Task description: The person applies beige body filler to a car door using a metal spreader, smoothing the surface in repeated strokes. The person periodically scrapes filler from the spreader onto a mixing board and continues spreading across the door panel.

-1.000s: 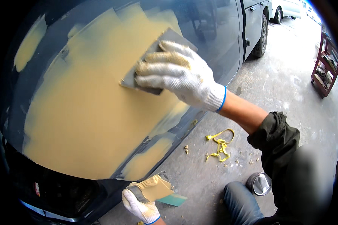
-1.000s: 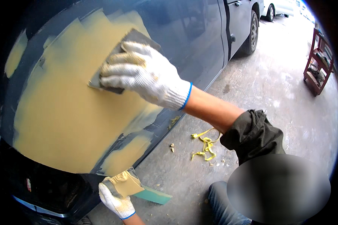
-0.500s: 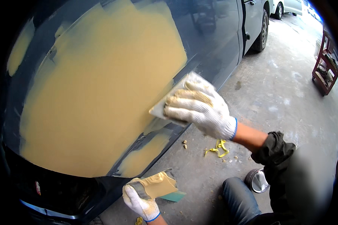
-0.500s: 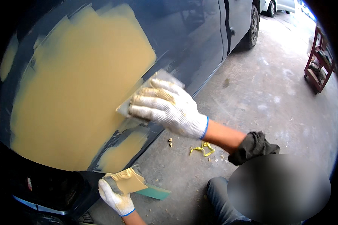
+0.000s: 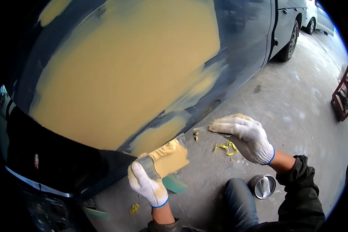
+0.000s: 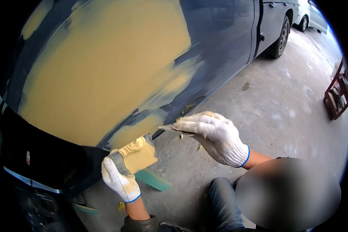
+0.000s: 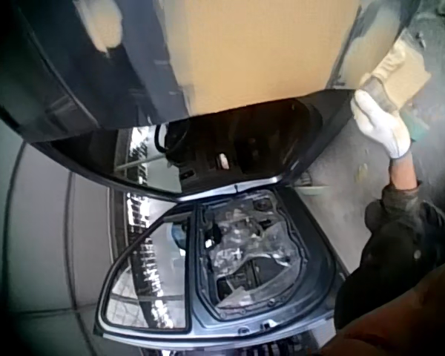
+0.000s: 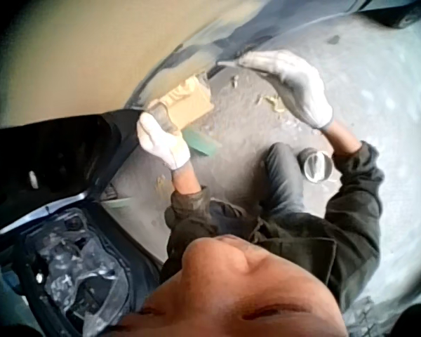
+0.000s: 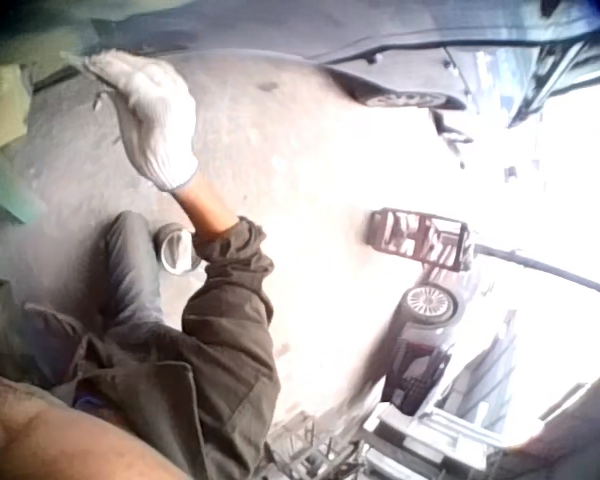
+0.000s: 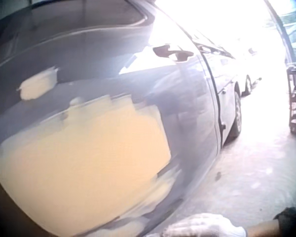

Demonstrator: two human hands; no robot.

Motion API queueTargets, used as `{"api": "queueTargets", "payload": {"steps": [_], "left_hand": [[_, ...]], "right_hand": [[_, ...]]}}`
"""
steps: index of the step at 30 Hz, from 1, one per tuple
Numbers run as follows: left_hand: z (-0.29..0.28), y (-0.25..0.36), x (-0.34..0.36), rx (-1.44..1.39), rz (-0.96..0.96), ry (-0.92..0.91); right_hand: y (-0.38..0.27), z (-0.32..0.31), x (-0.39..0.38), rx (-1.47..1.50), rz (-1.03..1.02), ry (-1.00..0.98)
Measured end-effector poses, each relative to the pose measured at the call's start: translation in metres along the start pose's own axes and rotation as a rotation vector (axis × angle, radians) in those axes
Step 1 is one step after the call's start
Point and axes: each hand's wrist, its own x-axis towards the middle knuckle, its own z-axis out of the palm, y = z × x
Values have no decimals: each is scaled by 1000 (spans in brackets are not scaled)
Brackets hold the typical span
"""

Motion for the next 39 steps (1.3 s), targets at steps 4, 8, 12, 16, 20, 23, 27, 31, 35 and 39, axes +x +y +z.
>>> {"api": "queueTargets", "payload": {"steps": [4, 8, 12, 16, 20, 23, 27, 31, 35, 39], "left_hand": [[-3, 3, -1, 24, -38, 22], [-2, 0, -7, -18, -32, -31], [15, 0, -8, -22, -19, 1], [8, 0, 4, -65, -66, 174], [-9, -17, 12, -13, 66, 81], [-9, -14, 12, -6, 67, 53], [2, -3, 9, -22, 17, 159], [4, -2, 11, 13, 23, 192], [5, -2, 10, -17, 29, 139], [1, -1, 10, -15, 30, 54]], "right_hand": [[-26, 9, 7, -236, -207, 38], [-40, 27, 8, -236, -343, 6], [-35, 48, 1, -308, -410, -73], [-22, 41, -1, -123, -365, -318], [33, 5, 49, -389, -341, 237], [52, -44, 129, -648, -452, 449], [51, -74, 204, -682, -661, 652], [57, -62, 209, -730, -638, 649], [78, -44, 175, -680, -565, 548], [62, -74, 198, -742, -678, 600]]}}
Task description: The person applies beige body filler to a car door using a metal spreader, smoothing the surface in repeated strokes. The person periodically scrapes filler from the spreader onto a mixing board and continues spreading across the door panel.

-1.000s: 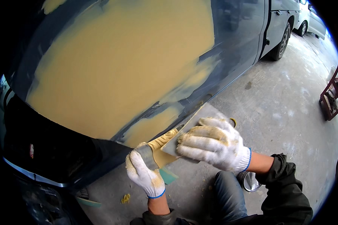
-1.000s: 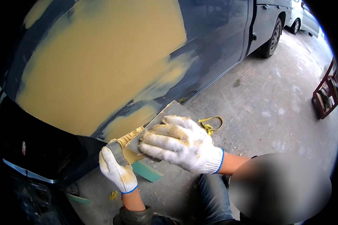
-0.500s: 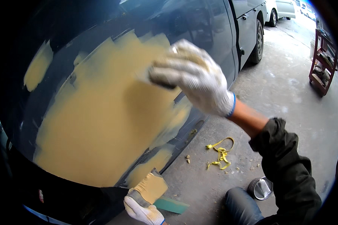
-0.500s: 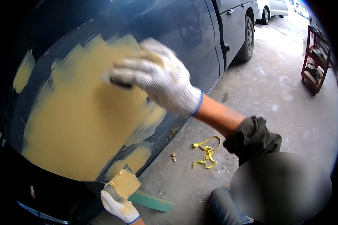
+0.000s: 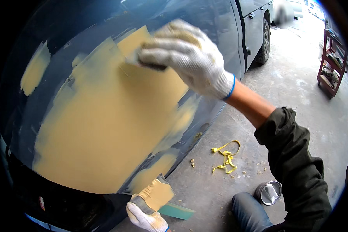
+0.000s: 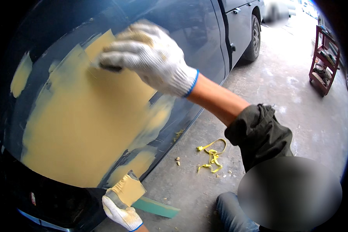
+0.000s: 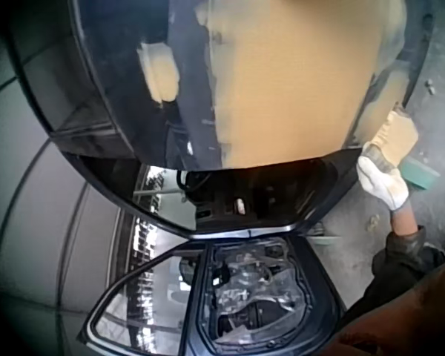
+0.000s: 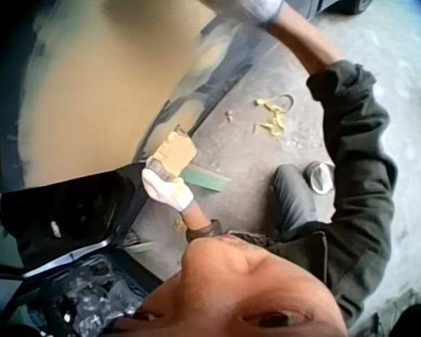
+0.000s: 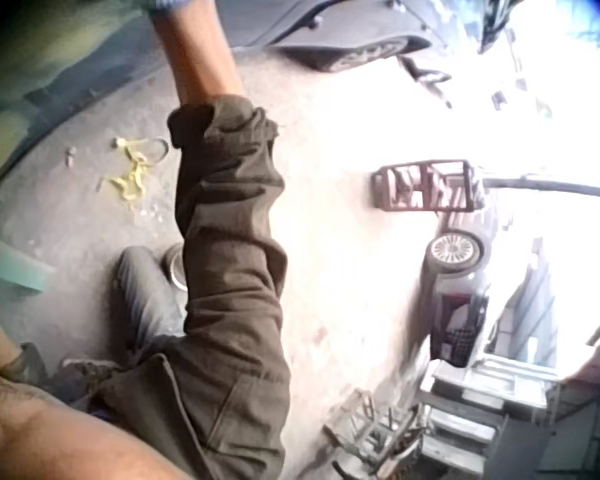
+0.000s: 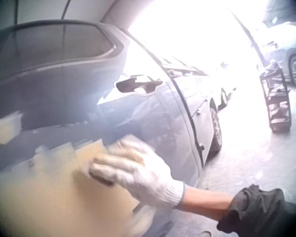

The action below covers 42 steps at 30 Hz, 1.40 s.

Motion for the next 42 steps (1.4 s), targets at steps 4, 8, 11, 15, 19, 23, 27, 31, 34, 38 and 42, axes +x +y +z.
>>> {"api": "queueTargets", "payload": {"steps": [4, 8, 11, 15, 19, 23, 27, 31, 34, 38, 42], "left_hand": [[16, -4, -2, 31, -36, 96], [12, -17, 0, 180, 61, 38], [14, -32, 2, 121, -15, 60], [14, -43, 1, 156, -40, 66], [18, -40, -3, 146, -38, 43], [11, -39, -5, 88, -49, -128], [18, -31, -4, 160, 10, -261], [39, -22, -10, 180, 75, -377], [28, -21, -12, 215, 46, -348], [7, -24, -10, 89, 16, -223], [2, -18, -4, -201, -18, -27]], "right_hand": [[16, 5, 32, -41, -40, 43], [1, 17, 1, 57, -5, -45], [-22, 22, -46, 141, 29, -90], [-52, 22, -102, 97, 83, -179], [-66, 13, -135, 112, 113, -271], [-77, -8, -142, 218, 226, -273], [-123, -50, -127, 1365, 829, -263], [-146, -101, -109, 1756, 909, -573], [-142, -104, -109, 1698, 781, -658], [-120, -100, -100, 1669, 727, -887], [-76, -96, -79, 1252, 617, -1029]]}}
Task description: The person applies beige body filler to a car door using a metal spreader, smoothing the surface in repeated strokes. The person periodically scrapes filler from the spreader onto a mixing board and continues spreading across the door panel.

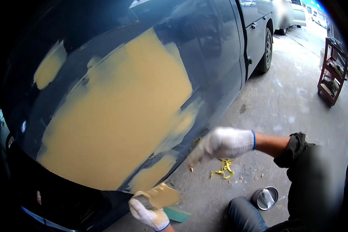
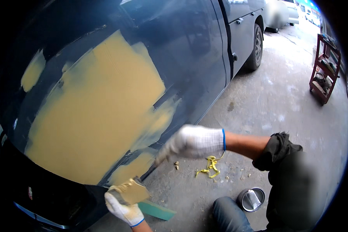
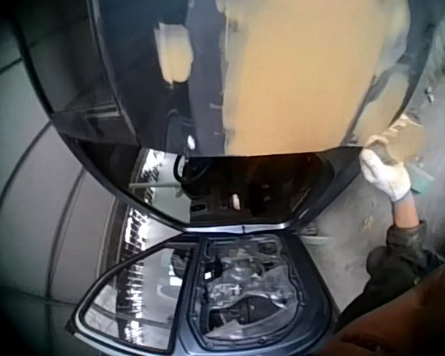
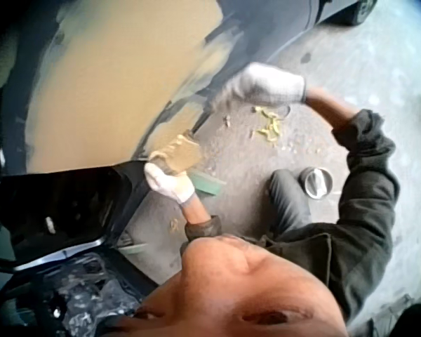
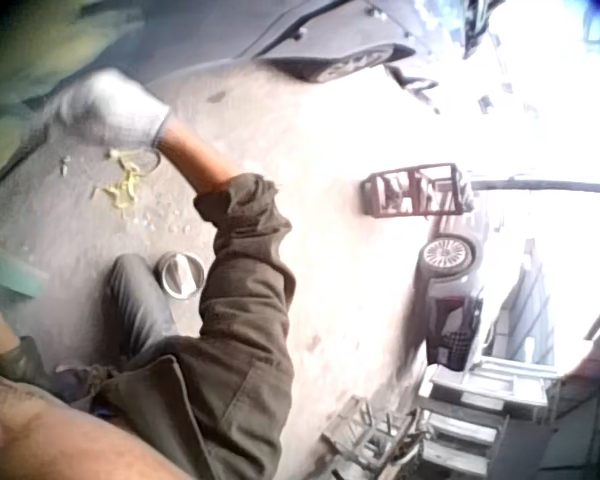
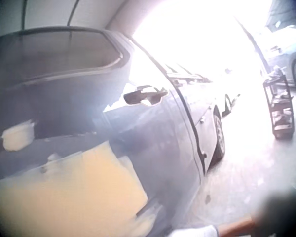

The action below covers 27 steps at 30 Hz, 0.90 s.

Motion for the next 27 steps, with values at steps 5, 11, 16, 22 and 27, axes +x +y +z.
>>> {"api": "queueTargets", "payload": {"steps": [5, 11, 16, 22, 27], "left_hand": [[-11, 15, -1, 58, 6, -13], [-4, 7, -9, 63, -72, -36], [-13, -2, -3, 171, -80, -20], [-7, -21, -3, 178, -88, 16], [-7, -24, -3, 198, -74, -53]], "right_hand": [[-28, -103, 82, -1006, -617, 888], [-51, -134, 134, -1205, -726, 1041], [-14, -83, 124, -1113, -609, 890], [43, -30, 89, -1100, -476, 727], [67, -19, 61, -1100, -430, 653]]}}
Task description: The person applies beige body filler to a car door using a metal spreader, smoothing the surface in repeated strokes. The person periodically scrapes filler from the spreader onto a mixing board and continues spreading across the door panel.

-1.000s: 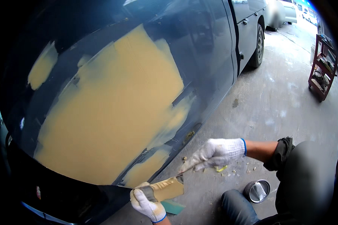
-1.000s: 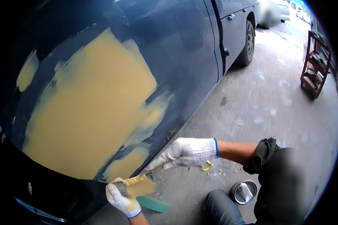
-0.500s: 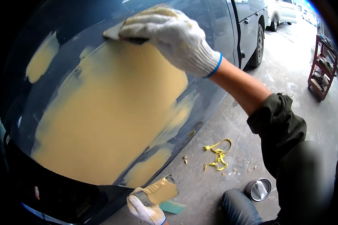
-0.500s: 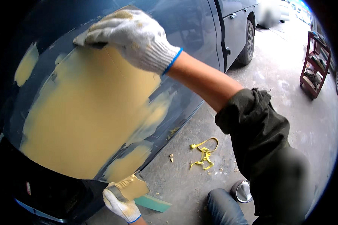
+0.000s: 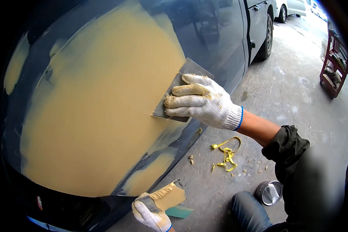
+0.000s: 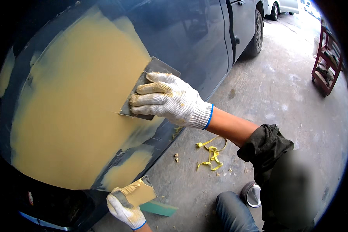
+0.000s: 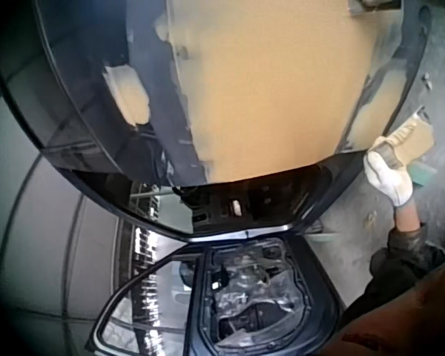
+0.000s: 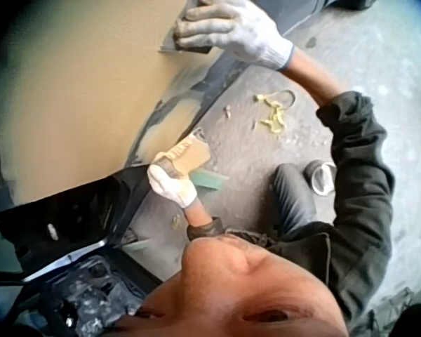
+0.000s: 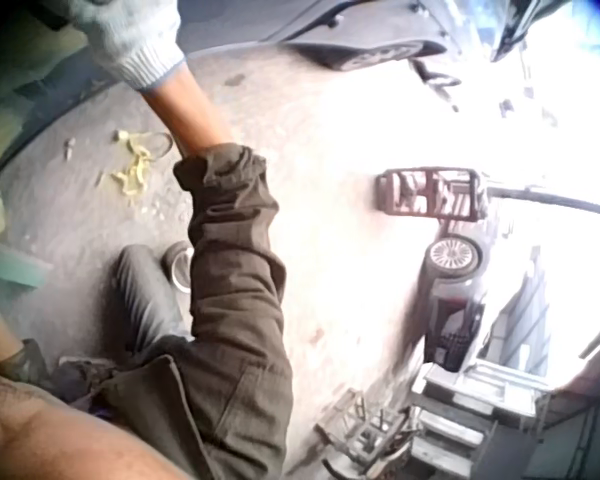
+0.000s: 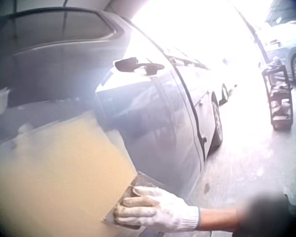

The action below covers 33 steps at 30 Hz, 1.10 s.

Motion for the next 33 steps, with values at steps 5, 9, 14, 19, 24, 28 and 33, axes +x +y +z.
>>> {"api": "queueTargets", "payload": {"steps": [5, 9, 14, 19, 24, 28, 33], "left_hand": [[1, 2, -2, 35, 13, -55], [18, 8, -2, 62, 84, -143], [25, 25, 6, 122, 165, -202], [26, 48, 16, -78, 185, 18], [2, 57, 19, -102, 186, 98], [-1, 54, 10, -108, 113, 112], [7, 34, 8, -156, 38, -51]], "right_hand": [[-9, -21, -15, 62, 131, -106], [-65, -48, -17, 1179, 610, 11], [-103, -76, -17, 1578, 676, -400], [-85, -74, -40, 1204, 310, -524], [1, -75, 67, 108, 160, 216], [23, -78, 156, -116, 42, 472], [31, -67, 147, -167, -6, 472]]}}
